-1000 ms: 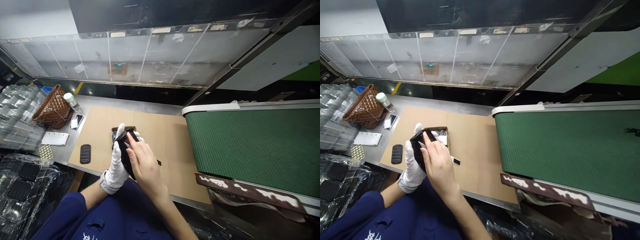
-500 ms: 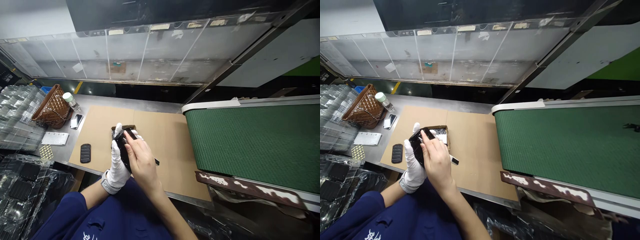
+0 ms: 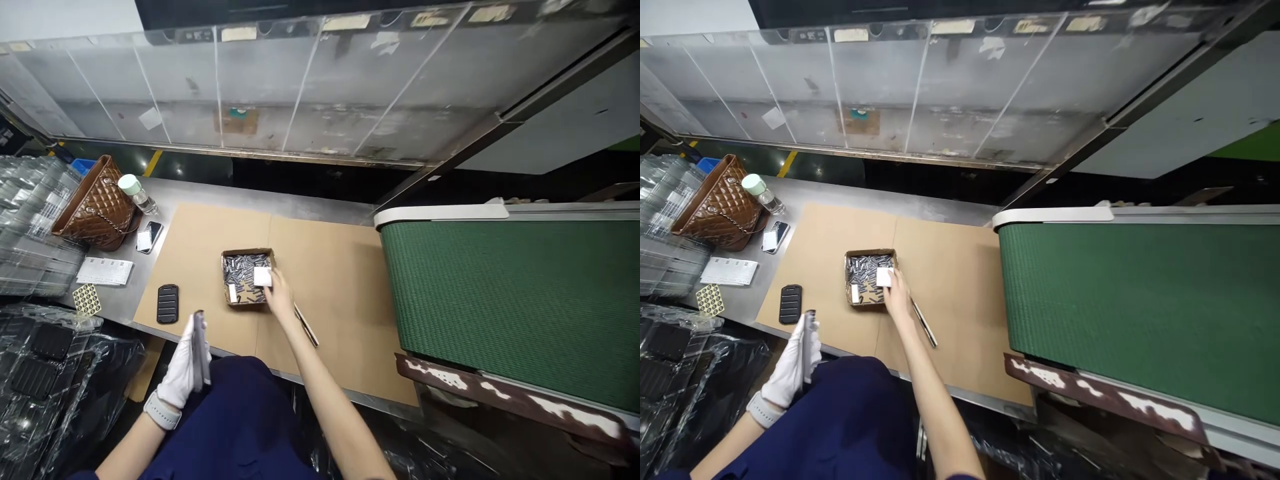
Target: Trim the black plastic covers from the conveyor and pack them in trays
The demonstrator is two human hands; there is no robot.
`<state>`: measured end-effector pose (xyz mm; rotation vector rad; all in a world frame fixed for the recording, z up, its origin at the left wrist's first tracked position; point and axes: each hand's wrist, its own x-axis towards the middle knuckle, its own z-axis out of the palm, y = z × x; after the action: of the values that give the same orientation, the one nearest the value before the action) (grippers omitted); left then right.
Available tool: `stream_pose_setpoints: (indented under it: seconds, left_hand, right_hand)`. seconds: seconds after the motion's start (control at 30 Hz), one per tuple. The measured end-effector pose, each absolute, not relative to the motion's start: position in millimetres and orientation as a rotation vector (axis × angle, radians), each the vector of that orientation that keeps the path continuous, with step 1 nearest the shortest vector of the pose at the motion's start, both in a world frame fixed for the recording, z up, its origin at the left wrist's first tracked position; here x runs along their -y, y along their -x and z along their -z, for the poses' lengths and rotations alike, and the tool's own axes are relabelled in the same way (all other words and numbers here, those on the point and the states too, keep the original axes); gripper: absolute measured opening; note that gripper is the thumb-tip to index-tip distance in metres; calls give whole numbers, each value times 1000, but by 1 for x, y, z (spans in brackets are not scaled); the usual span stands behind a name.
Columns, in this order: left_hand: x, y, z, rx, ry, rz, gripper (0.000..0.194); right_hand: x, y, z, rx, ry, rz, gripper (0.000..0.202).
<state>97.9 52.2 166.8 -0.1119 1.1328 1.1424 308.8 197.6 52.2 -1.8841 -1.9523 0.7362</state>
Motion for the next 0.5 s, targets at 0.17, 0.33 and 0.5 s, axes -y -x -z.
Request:
stream_pose_setpoints:
  seconds: [0.17, 0.33, 0.5]
  left_hand:
    - [-55, -81, -189, -1446, -489, -1001, 34]
    - [-61, -57, -189, -1655, -897, -839, 20]
    - [-80, -60, -185, -1641, -832, -926, 9]
  right_hand:
    - [-256, -286, -54, 2302, 1684, -938, 45]
    - [-226, -270, -84, 2319, 1349, -1102, 51]
    - [-145, -217, -136, 2236, 846, -1093, 54]
